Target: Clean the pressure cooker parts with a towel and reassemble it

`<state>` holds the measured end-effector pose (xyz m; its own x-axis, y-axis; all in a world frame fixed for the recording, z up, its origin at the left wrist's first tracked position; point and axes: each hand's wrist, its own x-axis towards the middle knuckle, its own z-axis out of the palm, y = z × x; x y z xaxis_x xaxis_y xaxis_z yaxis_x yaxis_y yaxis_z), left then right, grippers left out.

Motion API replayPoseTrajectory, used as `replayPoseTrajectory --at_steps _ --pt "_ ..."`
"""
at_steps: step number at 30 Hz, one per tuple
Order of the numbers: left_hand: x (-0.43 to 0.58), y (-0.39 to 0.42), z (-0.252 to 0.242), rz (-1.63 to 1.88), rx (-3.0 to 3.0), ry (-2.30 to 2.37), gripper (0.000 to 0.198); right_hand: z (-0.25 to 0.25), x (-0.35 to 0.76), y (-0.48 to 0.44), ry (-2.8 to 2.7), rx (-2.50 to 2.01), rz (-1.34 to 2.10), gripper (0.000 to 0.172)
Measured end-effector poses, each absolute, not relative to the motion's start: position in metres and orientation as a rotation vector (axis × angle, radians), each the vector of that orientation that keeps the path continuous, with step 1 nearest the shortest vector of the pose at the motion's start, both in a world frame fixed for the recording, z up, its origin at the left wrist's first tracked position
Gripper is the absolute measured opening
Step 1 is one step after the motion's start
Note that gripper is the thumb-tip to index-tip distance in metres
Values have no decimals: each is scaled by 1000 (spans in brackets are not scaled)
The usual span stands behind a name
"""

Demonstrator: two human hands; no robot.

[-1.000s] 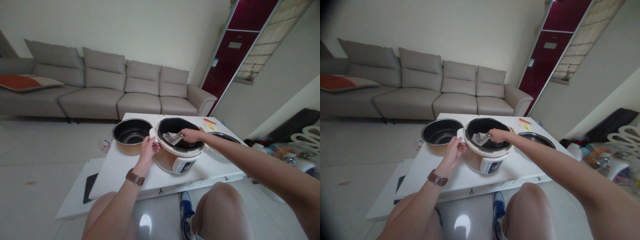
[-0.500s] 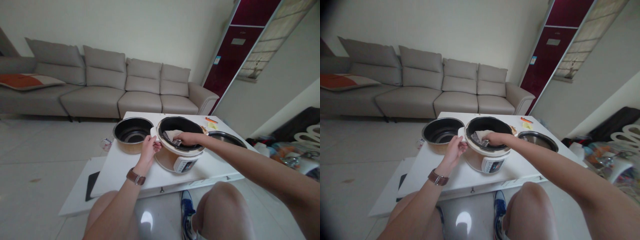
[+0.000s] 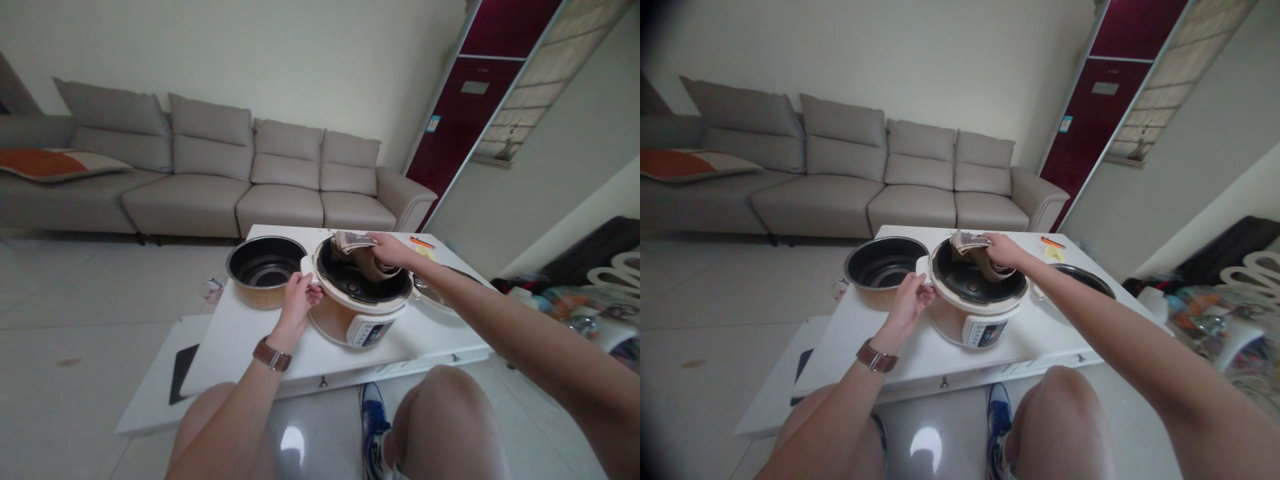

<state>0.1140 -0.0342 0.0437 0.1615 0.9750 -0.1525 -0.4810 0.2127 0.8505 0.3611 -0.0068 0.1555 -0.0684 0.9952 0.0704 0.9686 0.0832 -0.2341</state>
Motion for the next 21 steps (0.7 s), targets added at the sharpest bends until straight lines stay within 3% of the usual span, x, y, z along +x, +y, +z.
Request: replayPoseTrajectory --at_steps 3,9,15,17,21 --pt "114 -33 43 1190 745 846 31 141 346 -8 -2331 -2048 155 46" --pt "114 -33 43 1189 750 835 35 112 321 -10 -2735 -1800 554 59" --pt "113 -34 44 1179 734 821 34 136 338 -13 -2807 -1782 1024 58" --pt "113 -33 44 1175 728 822 33 151 351 -10 -2760 -1794 980 56" --pt "113 -33 44 1174 728 823 33 175 374 2 -2577 -1690 509 53"
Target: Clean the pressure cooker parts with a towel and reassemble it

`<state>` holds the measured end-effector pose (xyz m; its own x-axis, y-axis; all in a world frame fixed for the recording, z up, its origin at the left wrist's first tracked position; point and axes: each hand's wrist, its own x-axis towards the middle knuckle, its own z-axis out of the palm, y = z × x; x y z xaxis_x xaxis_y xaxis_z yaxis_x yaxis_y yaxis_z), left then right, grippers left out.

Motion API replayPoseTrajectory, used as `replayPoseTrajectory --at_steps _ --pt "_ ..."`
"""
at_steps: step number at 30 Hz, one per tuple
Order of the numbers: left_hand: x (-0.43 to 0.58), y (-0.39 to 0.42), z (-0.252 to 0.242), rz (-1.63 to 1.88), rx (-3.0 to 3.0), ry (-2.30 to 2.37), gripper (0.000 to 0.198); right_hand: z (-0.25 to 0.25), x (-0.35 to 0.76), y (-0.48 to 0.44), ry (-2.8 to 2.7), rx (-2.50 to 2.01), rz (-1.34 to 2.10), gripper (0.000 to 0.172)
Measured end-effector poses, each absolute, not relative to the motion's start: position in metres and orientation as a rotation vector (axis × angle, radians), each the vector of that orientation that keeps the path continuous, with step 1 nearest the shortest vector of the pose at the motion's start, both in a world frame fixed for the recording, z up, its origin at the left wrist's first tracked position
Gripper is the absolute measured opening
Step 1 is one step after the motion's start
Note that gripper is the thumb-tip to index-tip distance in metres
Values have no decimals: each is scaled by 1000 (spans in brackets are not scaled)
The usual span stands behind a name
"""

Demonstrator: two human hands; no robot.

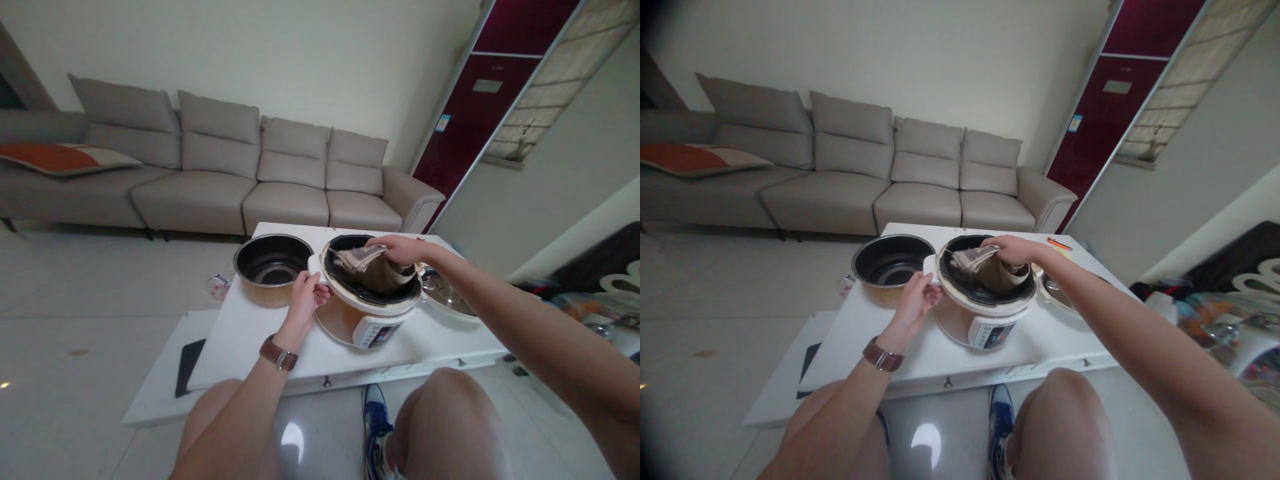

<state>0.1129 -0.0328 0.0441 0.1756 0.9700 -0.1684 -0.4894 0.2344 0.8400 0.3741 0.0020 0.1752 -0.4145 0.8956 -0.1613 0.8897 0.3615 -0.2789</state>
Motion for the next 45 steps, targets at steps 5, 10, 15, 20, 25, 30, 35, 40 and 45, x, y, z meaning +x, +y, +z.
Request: replayPoseTrajectory --at_steps 5,10,15,20,25,30,35,40,45 --pt "114 -32 42 1180 734 825 37 182 368 4 -2515 -1747 19 55" --pt "114 -31 41 1181 743 831 40 151 347 -3 -2858 -1735 -191 46" --pt "113 -33 42 1186 740 818 40 125 353 -7 -2876 -1991 111 51" --pt "113 -33 44 1181 734 811 40 138 364 -17 -2805 -1953 689 62" --pt "112 -34 45 1179 737 808 38 140 353 -28 -2499 -1919 1165 53" --pt "111 -34 46 1182 745 804 40 131 331 -34 -1922 -1765 1463 34" --pt "112 -34 44 1184 751 800 39 139 326 -23 -1197 -1725 1338 23" --pt "112 -34 43 1186 752 817 39 134 322 -15 -976 -1682 1220 5" --pt "113 -32 43 1181 749 826 39 124 303 -23 -971 -1624 1436 10"
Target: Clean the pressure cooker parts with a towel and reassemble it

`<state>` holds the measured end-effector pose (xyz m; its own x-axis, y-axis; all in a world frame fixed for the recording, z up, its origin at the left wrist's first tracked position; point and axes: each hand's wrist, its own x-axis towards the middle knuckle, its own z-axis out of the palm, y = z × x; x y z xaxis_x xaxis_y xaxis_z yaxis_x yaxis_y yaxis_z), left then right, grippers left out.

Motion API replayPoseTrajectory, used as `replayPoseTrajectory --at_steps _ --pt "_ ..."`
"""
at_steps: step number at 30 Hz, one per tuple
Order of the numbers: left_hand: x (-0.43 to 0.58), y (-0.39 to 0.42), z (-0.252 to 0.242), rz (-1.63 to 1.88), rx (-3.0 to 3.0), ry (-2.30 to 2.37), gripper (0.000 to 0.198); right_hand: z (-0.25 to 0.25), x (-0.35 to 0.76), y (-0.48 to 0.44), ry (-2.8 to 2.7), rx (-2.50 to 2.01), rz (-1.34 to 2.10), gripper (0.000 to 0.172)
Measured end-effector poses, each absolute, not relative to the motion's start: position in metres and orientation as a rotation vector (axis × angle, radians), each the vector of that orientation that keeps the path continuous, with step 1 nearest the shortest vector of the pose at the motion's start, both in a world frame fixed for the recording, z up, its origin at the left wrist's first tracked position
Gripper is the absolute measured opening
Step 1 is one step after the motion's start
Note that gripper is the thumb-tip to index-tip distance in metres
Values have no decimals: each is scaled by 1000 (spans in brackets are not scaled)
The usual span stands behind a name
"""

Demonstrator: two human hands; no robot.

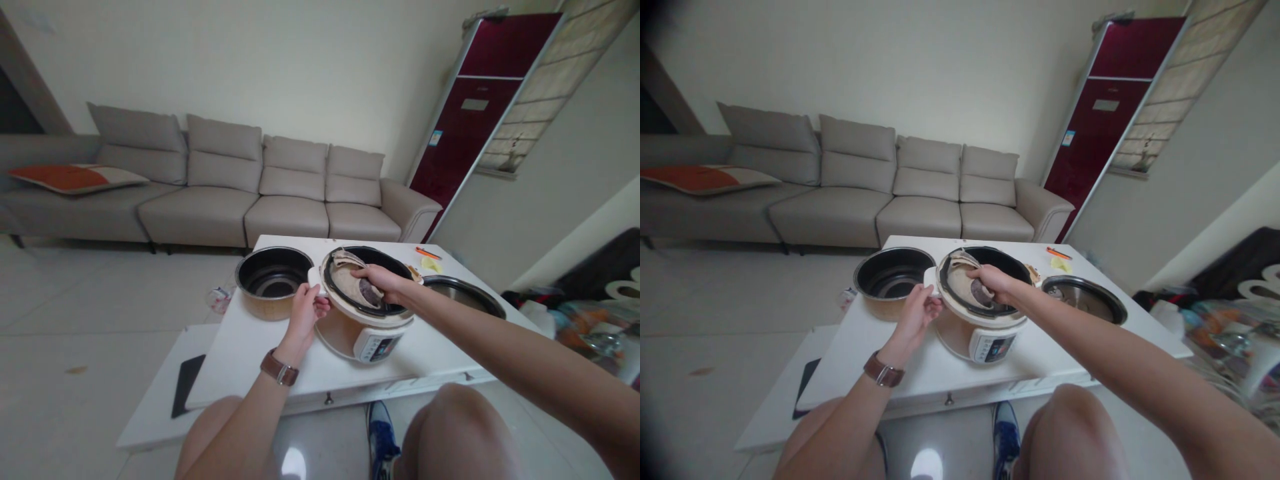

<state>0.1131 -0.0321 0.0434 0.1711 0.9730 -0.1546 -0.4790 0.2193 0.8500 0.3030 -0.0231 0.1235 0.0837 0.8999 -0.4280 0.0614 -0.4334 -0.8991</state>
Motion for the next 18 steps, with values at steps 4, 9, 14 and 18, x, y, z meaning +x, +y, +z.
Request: replayPoseTrajectory --at_steps 4,9,14,18 --pt "114 -31 43 1185 746 822 39 125 293 -27 -977 -1639 1558 13" --pt "115 -32 43 1180 741 820 39 123 293 -26 -1192 -1633 1517 14" --pt "112 -34 44 1179 745 817 38 136 317 -31 -1583 -1525 1574 33" --pt "111 -34 44 1177 740 800 36 156 347 -33 -1716 -1669 1659 39"
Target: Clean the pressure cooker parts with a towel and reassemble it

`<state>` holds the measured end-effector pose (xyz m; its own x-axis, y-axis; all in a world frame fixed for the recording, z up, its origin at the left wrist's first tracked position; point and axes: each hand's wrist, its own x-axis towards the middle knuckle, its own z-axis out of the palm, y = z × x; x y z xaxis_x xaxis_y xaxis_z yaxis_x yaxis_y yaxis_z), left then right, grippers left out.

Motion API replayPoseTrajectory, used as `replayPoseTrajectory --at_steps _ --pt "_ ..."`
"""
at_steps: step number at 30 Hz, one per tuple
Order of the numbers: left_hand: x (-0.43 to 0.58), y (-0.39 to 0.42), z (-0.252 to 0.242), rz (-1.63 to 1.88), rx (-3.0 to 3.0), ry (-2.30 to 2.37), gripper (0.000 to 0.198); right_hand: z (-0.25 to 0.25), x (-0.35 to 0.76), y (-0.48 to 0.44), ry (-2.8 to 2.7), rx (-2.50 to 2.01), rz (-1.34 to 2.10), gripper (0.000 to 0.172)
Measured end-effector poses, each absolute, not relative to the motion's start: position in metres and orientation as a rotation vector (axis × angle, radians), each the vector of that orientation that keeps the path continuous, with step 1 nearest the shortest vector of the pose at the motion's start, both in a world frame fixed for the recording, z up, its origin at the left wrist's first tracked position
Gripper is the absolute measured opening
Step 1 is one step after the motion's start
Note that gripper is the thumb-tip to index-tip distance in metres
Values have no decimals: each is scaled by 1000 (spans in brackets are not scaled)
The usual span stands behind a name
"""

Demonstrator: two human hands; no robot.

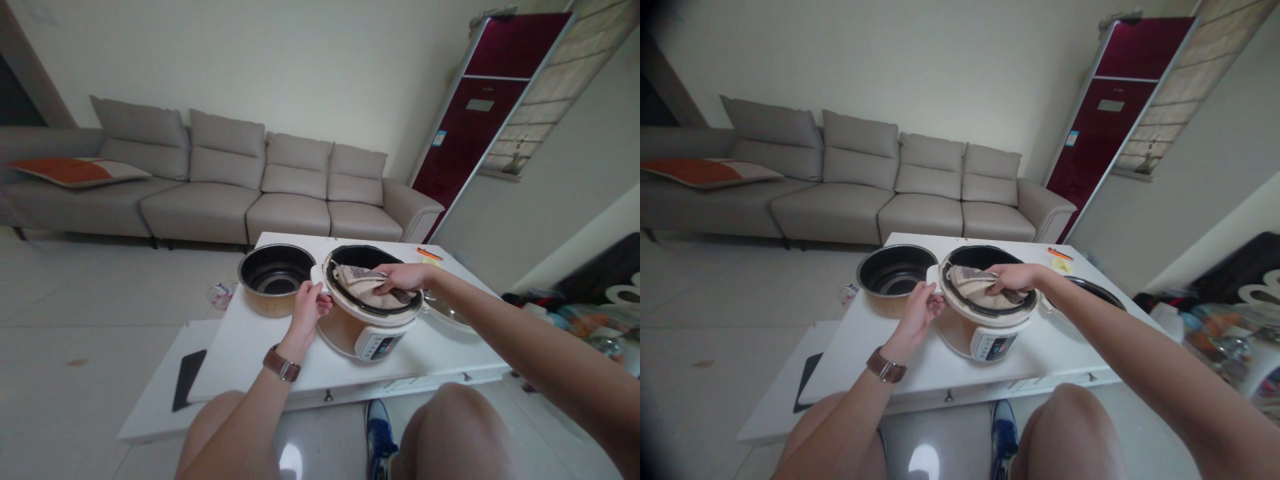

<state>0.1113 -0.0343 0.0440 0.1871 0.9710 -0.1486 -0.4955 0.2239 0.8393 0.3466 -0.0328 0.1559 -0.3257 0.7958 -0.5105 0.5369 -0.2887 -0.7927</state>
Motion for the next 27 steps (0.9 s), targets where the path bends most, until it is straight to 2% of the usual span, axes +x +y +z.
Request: replayPoseTrajectory --at_steps 9,15,19,21,24,27 --pt "112 -33 45 1180 736 819 33 159 346 -27 -1938 -1696 1034 44" --pt "113 -33 44 1180 738 820 36 155 331 -37 -2152 -1570 1263 42" --pt "111 -34 44 1180 727 809 36 161 351 -37 -1978 -1770 1512 45" --pt "111 -34 45 1173 725 804 35 167 364 -36 -1846 -1834 1514 46" --pt "111 -34 44 1173 729 798 34 179 377 -34 -1781 -1827 1299 44" --pt "112 -34 44 1176 725 799 35 195 384 -30 -1949 -1780 859 37"
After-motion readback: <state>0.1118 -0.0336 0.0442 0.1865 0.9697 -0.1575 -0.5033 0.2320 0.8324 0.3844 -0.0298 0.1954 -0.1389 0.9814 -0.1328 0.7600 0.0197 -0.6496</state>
